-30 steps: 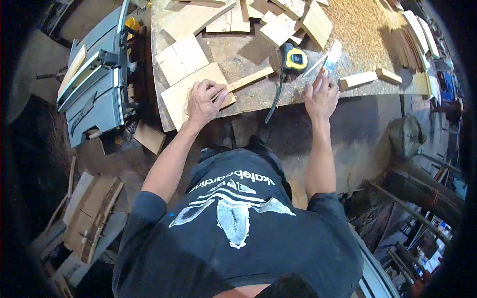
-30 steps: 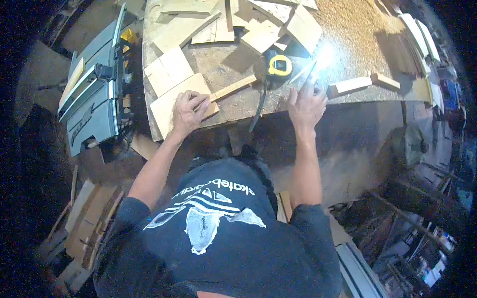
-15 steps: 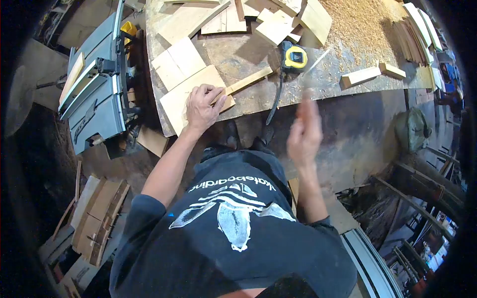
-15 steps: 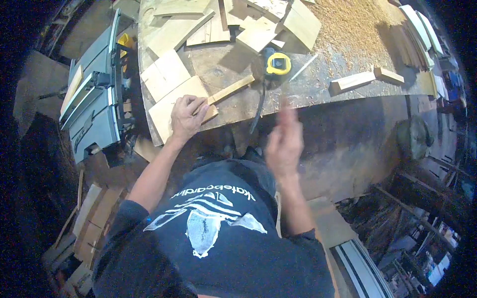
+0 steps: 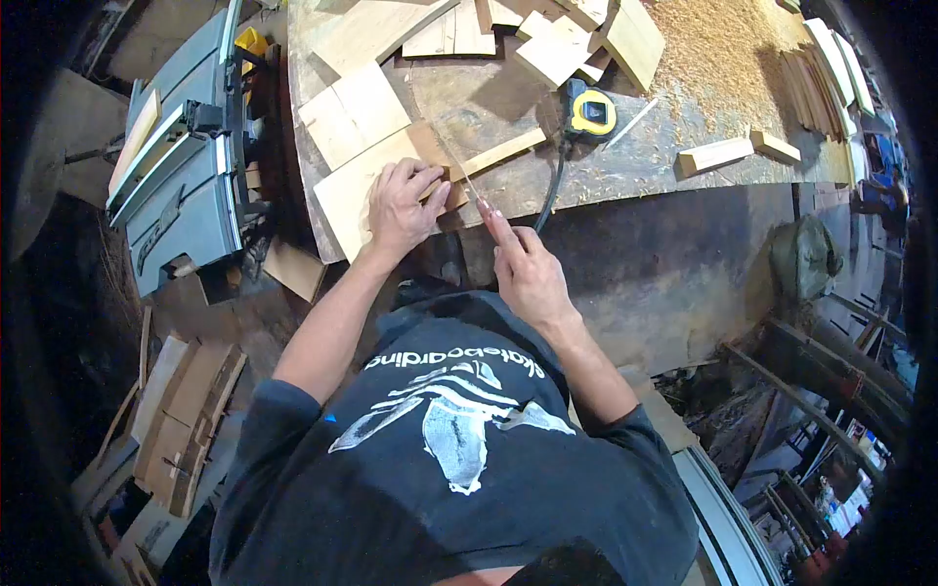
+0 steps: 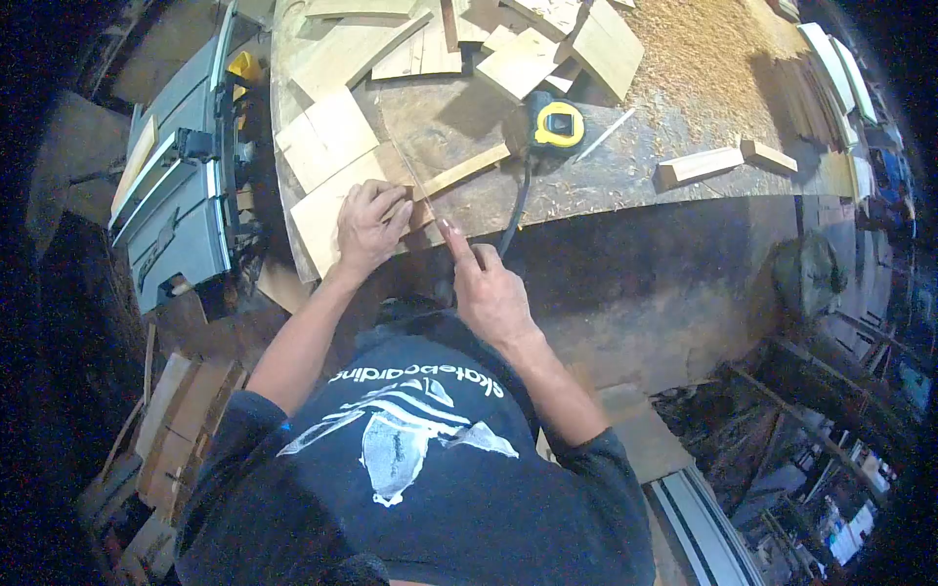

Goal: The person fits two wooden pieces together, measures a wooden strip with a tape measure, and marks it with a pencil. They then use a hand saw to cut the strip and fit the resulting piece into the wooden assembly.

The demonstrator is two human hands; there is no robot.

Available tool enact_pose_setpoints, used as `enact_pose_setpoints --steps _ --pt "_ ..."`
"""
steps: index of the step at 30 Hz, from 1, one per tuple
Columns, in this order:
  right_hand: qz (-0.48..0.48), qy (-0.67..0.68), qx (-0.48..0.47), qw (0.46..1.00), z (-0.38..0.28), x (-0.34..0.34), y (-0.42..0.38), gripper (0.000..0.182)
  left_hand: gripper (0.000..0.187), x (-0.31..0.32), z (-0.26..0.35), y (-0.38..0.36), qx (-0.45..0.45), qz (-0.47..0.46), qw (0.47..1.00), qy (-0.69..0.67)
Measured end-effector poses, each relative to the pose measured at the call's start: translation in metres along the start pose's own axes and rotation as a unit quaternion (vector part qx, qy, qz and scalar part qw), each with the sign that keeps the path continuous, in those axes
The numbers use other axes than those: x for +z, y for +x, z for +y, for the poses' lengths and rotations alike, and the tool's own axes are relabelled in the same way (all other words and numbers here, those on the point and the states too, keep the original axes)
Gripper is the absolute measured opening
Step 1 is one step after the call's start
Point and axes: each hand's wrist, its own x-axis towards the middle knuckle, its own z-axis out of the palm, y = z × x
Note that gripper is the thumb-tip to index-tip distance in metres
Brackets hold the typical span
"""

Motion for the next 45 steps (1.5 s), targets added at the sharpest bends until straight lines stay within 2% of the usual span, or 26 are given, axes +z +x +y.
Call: enact_pose_setpoints --steps 14,18,23,27,30,32,35,40,43,45 --pt "0.010 0.018 -0.020 1.000 0.005 -0.001 0.001 0.071 0.024 -0.002 0.001 0.001 -0.020 -0.016 1.000 0.000" --pt "-0.009 0.002 0.004 1.000 0.001 -0.006 0.017 0.072 0.023 0.000 0.001 0.002 -0.025 -0.023 0.999 -0.002" --pt "-0.008 -0.004 -0.021 1.000 0.002 -0.015 0.004 0.073 0.023 0.000 -0.001 0.005 -0.016 -0.018 1.000 0.002" --pt "0.002 0.000 -0.024 1.000 0.006 -0.009 0.022 0.073 0.023 0.001 -0.001 0.003 -0.009 -0.019 1.000 0.001" --pt "-0.033 -0.007 0.003 0.999 0.007 -0.013 0.006 0.072 0.023 0.000 0.001 0.004 -0.012 -0.025 1.000 -0.004" --pt "-0.033 -0.020 -0.024 0.999 0.004 -0.020 0.003 0.071 0.023 0.000 0.001 0.005 -0.014 -0.024 1.000 0.000" --pt "-0.018 -0.018 -0.027 0.999 0.009 -0.008 0.030 0.073 0.023 -0.001 0.002 0.003 -0.010 -0.025 1.000 0.000" --pt "-0.019 -0.024 -0.031 0.999 0.008 -0.014 -0.007 0.065 0.024 0.001 -0.001 0.003 -0.004 -0.009 1.000 -0.002" --pt "-0.032 -0.012 -0.016 0.999 0.008 -0.008 0.026 0.068 0.024 0.001 0.002 0.003 0.002 -0.017 1.000 0.004" --pt "-0.030 -0.055 -0.012 0.998 0.009 -0.006 0.022 0.070 0.024 0.001 0.002 0.003 -0.010 -0.022 1.000 0.005"
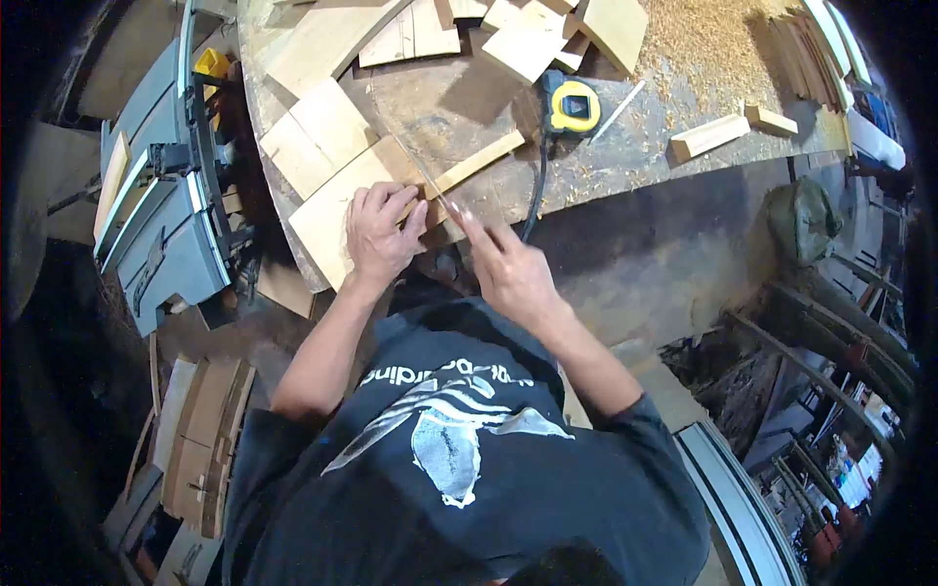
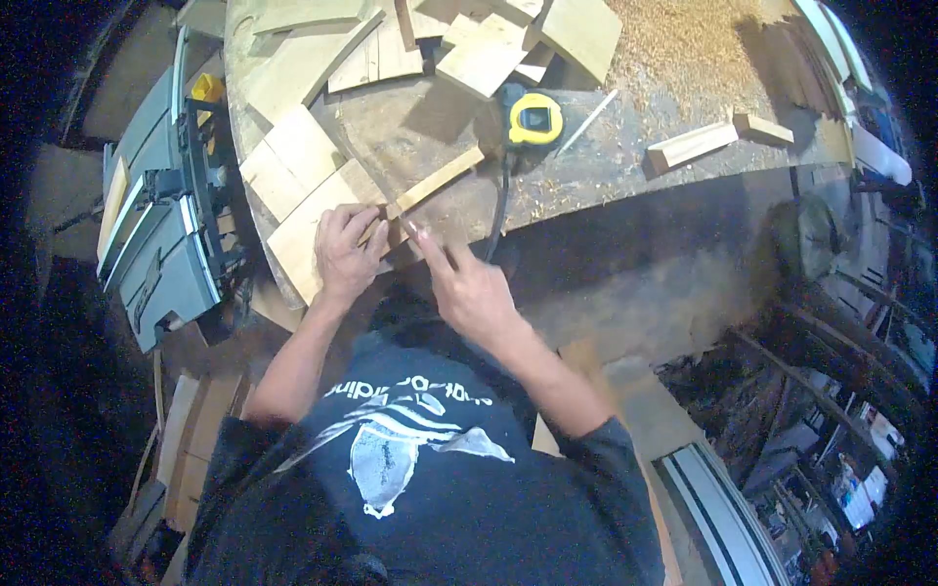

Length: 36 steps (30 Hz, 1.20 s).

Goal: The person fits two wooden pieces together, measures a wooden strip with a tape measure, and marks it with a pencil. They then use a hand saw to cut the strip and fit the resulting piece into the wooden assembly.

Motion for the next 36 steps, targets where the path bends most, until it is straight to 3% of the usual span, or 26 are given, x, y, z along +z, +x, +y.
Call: enact_pose_setpoints --steps 14,18,22,27,33,36 --pt "0.009 0.028 0.003 1.000 -0.011 -0.012 -0.035 0.072 0.021 -0.002 0.001 -0.001 0.007 0.012 1.000 -0.014" --pt "0.011 0.015 0.018 1.000 -0.009 0.006 0.011 0.070 0.022 -0.001 0.001 -0.004 0.012 0.013 1.000 -0.001" --pt "0.003 0.023 0.022 0.999 -0.004 -0.002 -0.059 0.067 0.022 -0.002 0.002 0.001 0.007 0.012 1.000 -0.007" --pt "0.015 -0.002 0.029 0.999 -0.009 0.005 0.008 0.062 0.022 -0.002 0.003 -0.002 0.011 0.004 1.000 -0.005" --pt "0.014 0.015 0.022 1.000 0.002 0.006 -0.051 0.065 0.022 -0.005 0.003 0.003 0.022 0.008 1.000 -0.009" --pt "0.079 0.029 -0.006 0.996 -0.001 0.005 0.000 0.063 0.023 -0.003 0.003 0.002 0.020 0.013 1.000 0.007"
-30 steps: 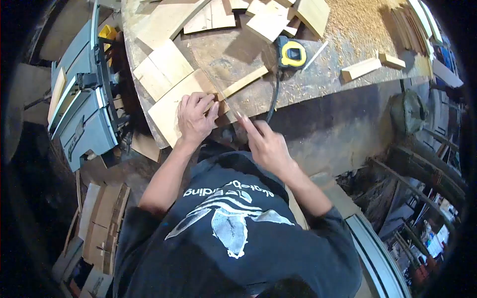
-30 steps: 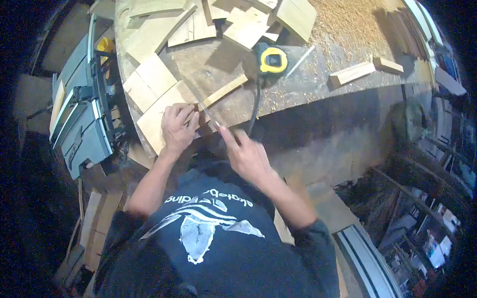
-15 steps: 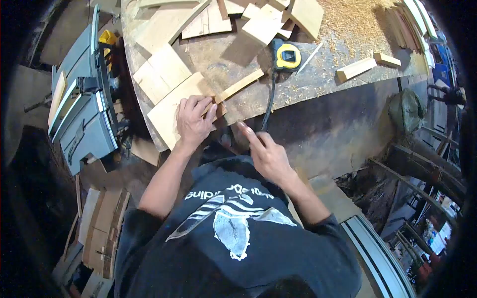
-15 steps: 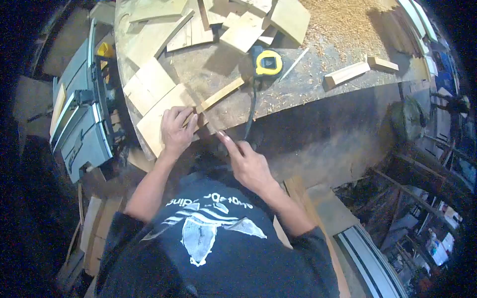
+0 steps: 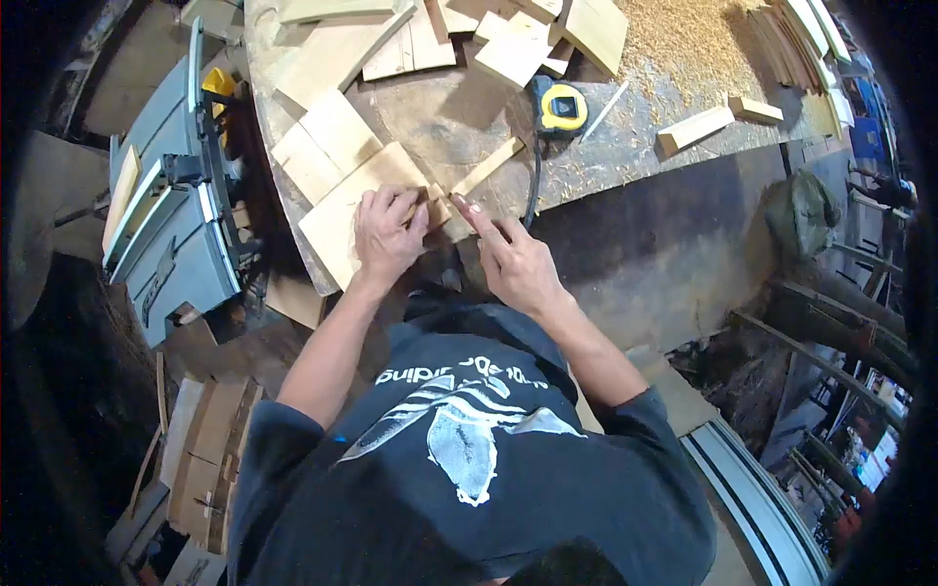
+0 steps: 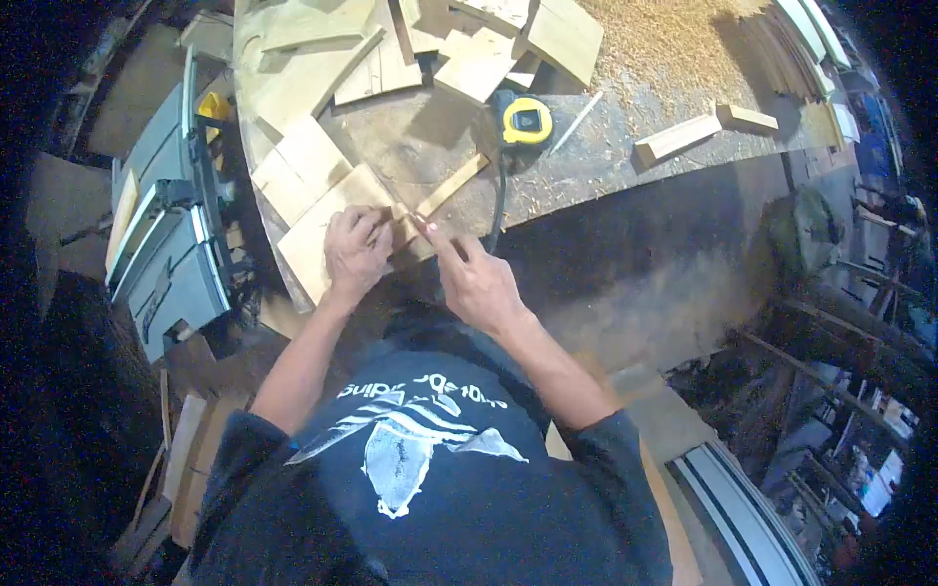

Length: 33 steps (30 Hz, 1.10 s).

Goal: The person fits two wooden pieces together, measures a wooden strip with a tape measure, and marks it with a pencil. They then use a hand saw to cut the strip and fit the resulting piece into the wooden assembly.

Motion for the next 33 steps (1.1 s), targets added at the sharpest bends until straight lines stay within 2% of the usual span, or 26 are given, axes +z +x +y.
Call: enact_pose_setpoints --steps 2,4,6,9,11,14,15,17,18,20,21,22,24,26,28,29,30,31,32,33 --pt "0.025 0.029 -0.015 0.999 -0.006 -0.010 0.007 0.061 0.025 0.004 -0.004 -0.004 0.004 -0.002 1.000 0.013" --pt "0.118 0.041 -0.056 0.991 0.002 -0.022 0.003 0.061 0.027 0.006 -0.006 -0.002 0.007 -0.003 1.000 0.029" --pt "0.087 0.032 0.051 0.994 0.005 -0.034 -0.014 0.060 0.030 -0.001 -0.001 -0.002 0.004 -0.023 1.000 0.019" --pt "0.132 0.003 0.036 0.991 0.028 -0.036 -0.026 0.060 0.028 -0.004 -0.002 0.002 0.016 -0.020 1.000 -0.004" --pt "0.272 -0.073 0.026 0.959 0.037 -0.042 -0.028 0.065 0.027 -0.004 -0.004 0.000 0.024 -0.037 0.999 -0.015" --pt "0.324 -0.128 0.116 0.930 0.065 -0.054 -0.016 0.068 0.028 -0.007 0.001 0.002 -0.005 -0.008 0.999 -0.045" --pt "0.330 -0.130 0.111 0.928 0.072 -0.058 -0.007 0.068 0.028 -0.016 0.006 0.004 0.000 -0.001 0.999 -0.046" --pt "0.316 -0.137 0.219 0.913 0.087 -0.064 0.016 0.063 0.028 -0.046 0.021 0.011 -0.088 -0.008 0.980 -0.180" --pt "0.319 -0.135 0.211 0.914 0.101 -0.062 0.023 0.063 0.028 -0.057 0.025 0.008 -0.087 0.000 0.980 -0.178" --pt "0.282 -0.153 0.253 0.913 0.125 -0.053 0.042 0.060 0.029 -0.076 0.031 0.002 -0.136 -0.042 0.918 -0.370" --pt "0.275 -0.157 0.276 0.907 0.121 -0.053 0.051 0.061 0.032 -0.089 0.044 0.002 -0.120 -0.029 0.897 -0.423" --pt "0.273 -0.155 0.267 0.911 0.123 -0.052 0.055 0.061 0.032 -0.097 0.049 0.000 -0.122 -0.019 0.899 -0.421" --pt "0.221 -0.247 0.303 0.893 0.121 -0.054 0.062 0.057 0.035 -0.106 0.052 -0.004 -0.106 -0.017 0.871 -0.480" --pt "0.232 -0.256 0.301 0.889 0.102 -0.055 0.058 0.051 0.036 -0.108 0.049 -0.012 -0.114 -0.016 0.858 -0.501" --pt "0.270 -0.145 0.123 0.944 0.055 -0.062 0.054 0.041 0.033 -0.111 0.049 -0.017 -0.162 -0.037 0.828 -0.536" --pt "0.255 0.016 0.044 0.966 0.011 -0.062 0.048 0.031 0.031 -0.110 0.051 -0.019 -0.171 -0.048 0.820 -0.544" --pt "0.222 0.122 0.053 0.966 -0.021 -0.050 0.038 0.027 0.031 -0.108 0.054 -0.023 -0.153 -0.071 0.814 -0.555" --pt "0.117 0.198 0.051 0.972 -0.062 -0.057 0.028 0.023 0.030 -0.105 0.056 -0.028 -0.167 -0.104 0.827 -0.526" --pt "0.140 0.212 -0.005 0.967 -0.073 -0.037 0.016 0.020 0.028 -0.098 0.061 -0.031 -0.173 -0.138 0.839 -0.497" --pt "0.111 0.295 -0.021 0.949 -0.098 -0.044 0.015 0.016 0.027 -0.088 0.065 -0.036 -0.190 -0.137 0.810 -0.538"
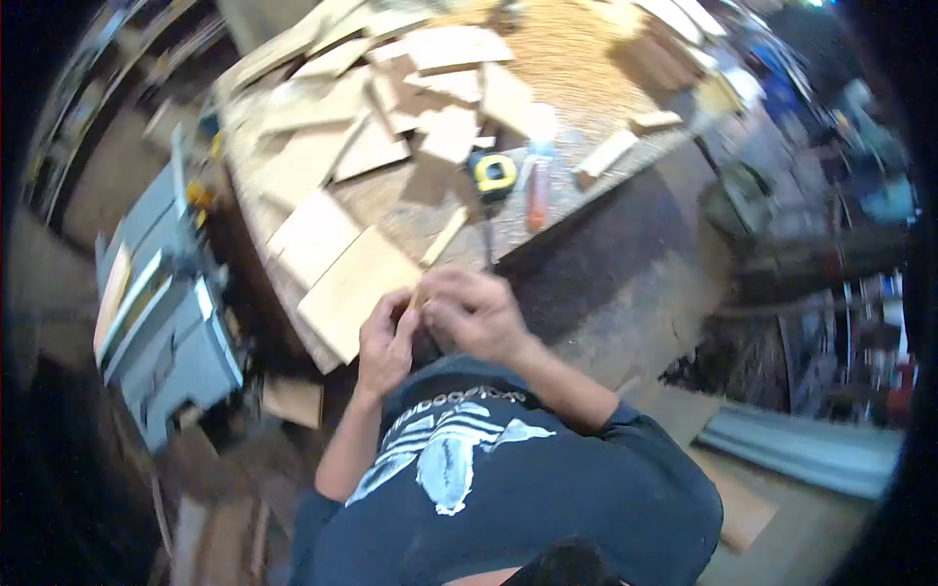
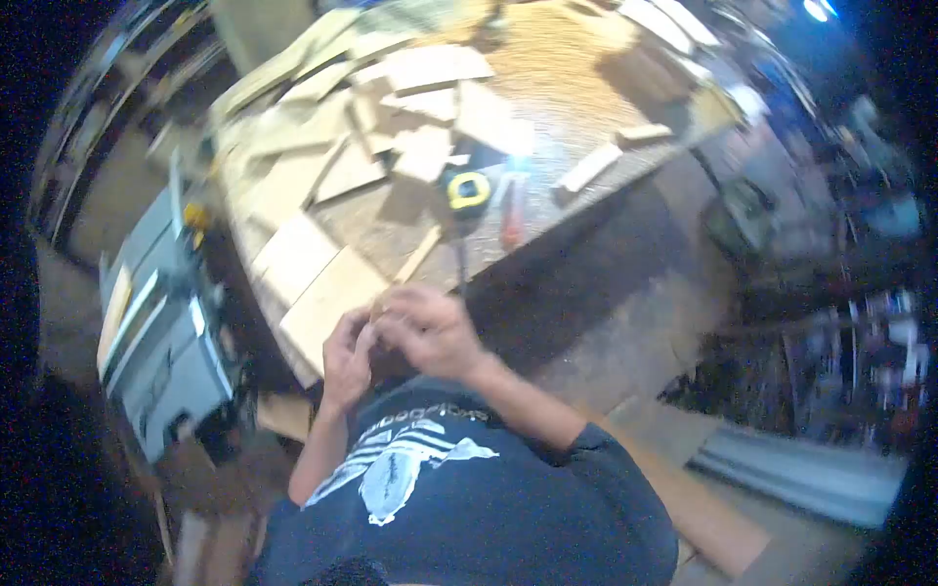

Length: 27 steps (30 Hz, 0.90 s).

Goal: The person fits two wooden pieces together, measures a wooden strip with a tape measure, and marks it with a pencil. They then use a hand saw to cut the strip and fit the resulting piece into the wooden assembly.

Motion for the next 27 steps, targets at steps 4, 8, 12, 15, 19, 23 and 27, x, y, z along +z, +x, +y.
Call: enact_pose_setpoints --steps 4,8,12,15,19,23,27 --pt "0.107 -0.023 0.028 0.994 0.010 0.006 -0.030 0.020 0.027 0.018 -0.016 -0.004 -0.032 -0.044 0.995 -0.078" --pt "0.138 -0.039 0.069 0.987 0.009 -0.015 -0.056 0.020 0.027 0.041 -0.015 -0.002 -0.015 -0.094 0.995 -0.030" --pt "0.219 0.017 0.115 0.969 0.000 -0.050 -0.076 0.016 0.029 0.076 -0.004 0.006 -0.029 -0.186 0.982 0.001" --pt "0.300 0.061 0.092 0.947 -0.003 -0.094 -0.090 0.014 0.028 0.107 -0.002 0.013 -0.063 -0.211 0.975 0.031" --pt "0.328 0.122 0.122 0.929 0.008 -0.167 -0.118 0.023 0.028 0.173 -0.001 0.027 -0.045 -0.266 0.950 0.158" --pt "0.333 0.215 0.153 0.905 0.027 -0.243 -0.156 0.032 0.027 0.273 -0.011 0.032 -0.044 -0.262 0.954 0.139" --pt "0.303 0.140 0.187 0.924 0.020 -0.311 -0.181 0.029 0.029 0.352 -0.014 0.045 -0.032 -0.280 0.957 0.061"
